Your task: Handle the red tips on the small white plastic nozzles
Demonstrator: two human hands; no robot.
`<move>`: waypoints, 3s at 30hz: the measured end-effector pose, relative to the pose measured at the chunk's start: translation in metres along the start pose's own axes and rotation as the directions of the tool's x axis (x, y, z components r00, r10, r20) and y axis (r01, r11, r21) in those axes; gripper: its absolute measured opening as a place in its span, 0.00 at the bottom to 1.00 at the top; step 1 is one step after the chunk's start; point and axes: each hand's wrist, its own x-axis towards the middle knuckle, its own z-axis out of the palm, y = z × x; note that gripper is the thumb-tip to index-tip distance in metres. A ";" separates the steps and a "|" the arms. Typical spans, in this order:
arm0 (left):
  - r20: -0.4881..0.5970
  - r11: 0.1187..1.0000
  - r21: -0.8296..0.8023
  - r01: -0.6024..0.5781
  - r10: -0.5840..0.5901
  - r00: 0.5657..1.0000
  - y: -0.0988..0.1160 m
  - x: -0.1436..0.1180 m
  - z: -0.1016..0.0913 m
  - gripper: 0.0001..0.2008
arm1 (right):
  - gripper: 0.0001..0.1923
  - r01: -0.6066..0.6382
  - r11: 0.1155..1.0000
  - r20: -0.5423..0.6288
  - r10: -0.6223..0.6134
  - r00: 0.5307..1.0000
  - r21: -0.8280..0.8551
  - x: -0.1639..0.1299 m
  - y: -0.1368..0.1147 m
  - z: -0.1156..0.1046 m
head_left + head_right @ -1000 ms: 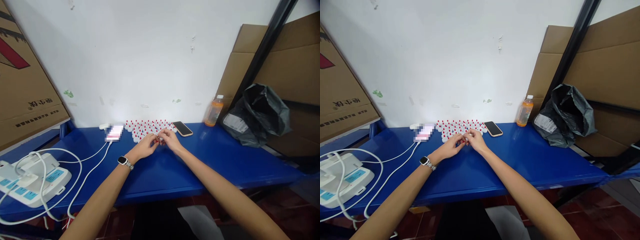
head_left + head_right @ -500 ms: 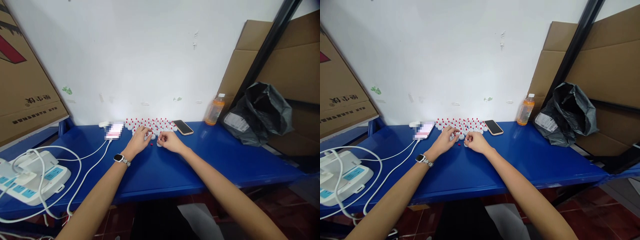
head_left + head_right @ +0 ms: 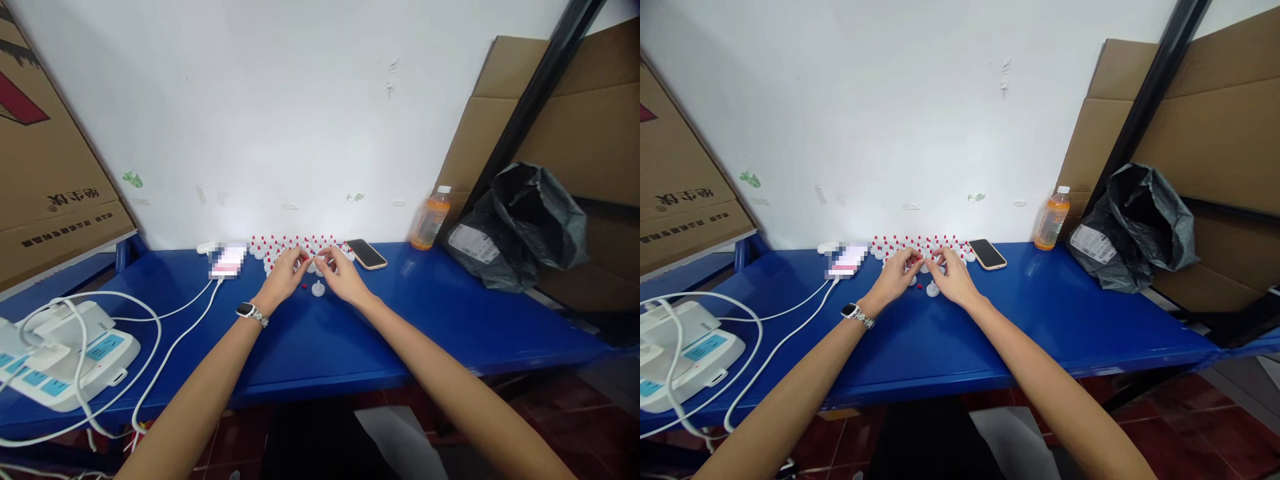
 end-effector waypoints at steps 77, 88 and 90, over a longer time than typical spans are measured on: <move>-0.002 0.993 0.102 -0.063 0.063 0.998 0.009 -0.003 -0.001 0.12 | 0.12 0.053 0.999 -0.128 -0.053 0.990 0.001 0.018 0.011 0.004; 0.092 0.972 -0.230 0.044 -0.023 0.995 0.022 -0.005 -0.002 0.13 | 0.22 -0.152 0.839 0.167 0.074 0.983 0.522 0.018 0.008 0.007; 0.133 0.952 -0.297 0.068 -0.029 0.991 0.024 -0.005 -0.001 0.13 | 0.23 -0.223 0.805 0.253 0.094 0.963 0.549 0.017 0.005 0.005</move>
